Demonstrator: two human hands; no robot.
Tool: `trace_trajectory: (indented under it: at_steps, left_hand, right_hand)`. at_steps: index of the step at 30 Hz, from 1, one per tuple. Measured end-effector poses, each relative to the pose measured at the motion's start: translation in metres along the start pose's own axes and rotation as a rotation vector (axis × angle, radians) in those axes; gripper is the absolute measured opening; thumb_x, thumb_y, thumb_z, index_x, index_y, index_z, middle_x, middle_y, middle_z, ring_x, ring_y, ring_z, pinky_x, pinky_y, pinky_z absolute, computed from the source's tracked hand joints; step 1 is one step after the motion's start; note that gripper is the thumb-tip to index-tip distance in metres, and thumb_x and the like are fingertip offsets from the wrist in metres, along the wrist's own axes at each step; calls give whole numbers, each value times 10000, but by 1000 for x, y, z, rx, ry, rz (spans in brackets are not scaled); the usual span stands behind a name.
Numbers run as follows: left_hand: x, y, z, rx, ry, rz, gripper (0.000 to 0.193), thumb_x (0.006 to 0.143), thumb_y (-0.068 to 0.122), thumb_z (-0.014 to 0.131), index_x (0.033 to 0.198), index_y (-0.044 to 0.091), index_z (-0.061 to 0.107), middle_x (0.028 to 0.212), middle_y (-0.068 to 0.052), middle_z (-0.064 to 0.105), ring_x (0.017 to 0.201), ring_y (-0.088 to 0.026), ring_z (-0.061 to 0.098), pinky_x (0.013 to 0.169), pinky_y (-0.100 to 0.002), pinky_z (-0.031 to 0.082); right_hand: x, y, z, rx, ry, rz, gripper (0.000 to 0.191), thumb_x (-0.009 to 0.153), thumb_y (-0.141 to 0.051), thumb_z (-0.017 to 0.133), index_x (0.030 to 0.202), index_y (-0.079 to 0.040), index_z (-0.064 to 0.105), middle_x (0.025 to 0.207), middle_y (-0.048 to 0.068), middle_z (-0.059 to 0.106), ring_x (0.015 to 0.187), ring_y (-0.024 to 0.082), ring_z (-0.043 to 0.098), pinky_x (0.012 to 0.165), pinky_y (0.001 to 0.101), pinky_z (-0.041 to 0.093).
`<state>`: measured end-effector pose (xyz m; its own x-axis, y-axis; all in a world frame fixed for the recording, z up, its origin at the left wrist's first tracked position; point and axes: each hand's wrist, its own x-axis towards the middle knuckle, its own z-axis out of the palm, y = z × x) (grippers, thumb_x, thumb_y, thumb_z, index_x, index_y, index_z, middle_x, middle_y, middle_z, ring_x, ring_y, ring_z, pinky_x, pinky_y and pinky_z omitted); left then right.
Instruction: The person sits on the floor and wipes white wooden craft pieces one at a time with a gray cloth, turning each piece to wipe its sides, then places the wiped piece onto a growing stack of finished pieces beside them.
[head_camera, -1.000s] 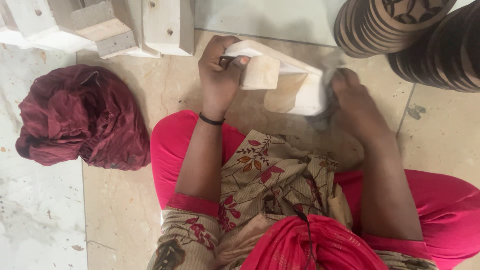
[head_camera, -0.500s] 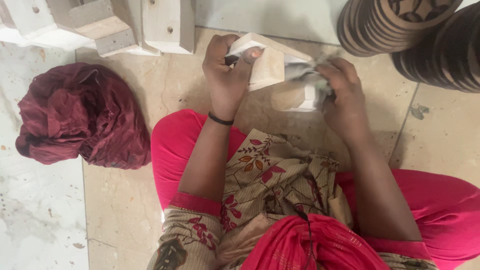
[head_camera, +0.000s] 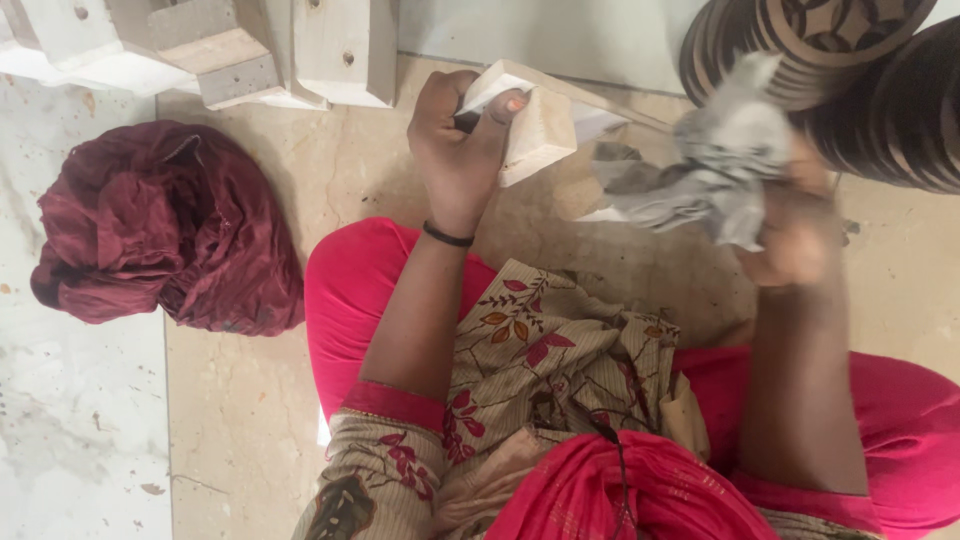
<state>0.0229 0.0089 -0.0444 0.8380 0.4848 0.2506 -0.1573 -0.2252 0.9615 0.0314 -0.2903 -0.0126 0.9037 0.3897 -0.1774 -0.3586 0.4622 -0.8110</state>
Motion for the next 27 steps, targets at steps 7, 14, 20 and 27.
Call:
trace_trajectory:
  at_steps: [7, 14, 20, 27]
  left_hand:
    - [-2, -2, 2, 14, 35, 31, 334, 921, 286, 859, 971, 25, 657, 882, 3, 591, 757, -75, 521, 672, -257, 458]
    - [-1, -12, 2, -1, 71, -30, 345, 897, 295, 866, 967, 25, 664, 861, 7, 599, 719, -74, 491, 637, -251, 440]
    - [3, -7, -1, 103, 72, 16, 360, 882, 314, 874, 959, 22, 677, 847, 0, 621, 703, -77, 515, 632, -256, 463]
    - [0, 1, 3, 107, 85, -27, 351, 879, 322, 869, 945, 29, 687, 820, -18, 633, 697, -96, 525, 628, -271, 461]
  right_hand:
    - [11, 35, 22, -1485, 134, -297, 440, 1068, -155, 541, 1472, 17, 531, 1464, 257, 438, 1347, 404, 433, 1125, 536, 369]
    - [5, 44, 3, -1515, -45, -321, 510, 1019, -244, 704, 1468, -33, 586, 1518, 301, 408, 1396, 474, 399, 1152, 533, 371]
    - [19, 36, -25, -1753, 304, 157, 306, 1028, -194, 747, 1245, 1, 656, 1273, 251, 604, 1127, 450, 612, 945, 503, 484]
    - [-5, 7, 24, -1016, 150, -391, 466, 934, 22, 555, 1394, 3, 482, 1328, 225, 571, 1178, 411, 588, 975, 457, 473]
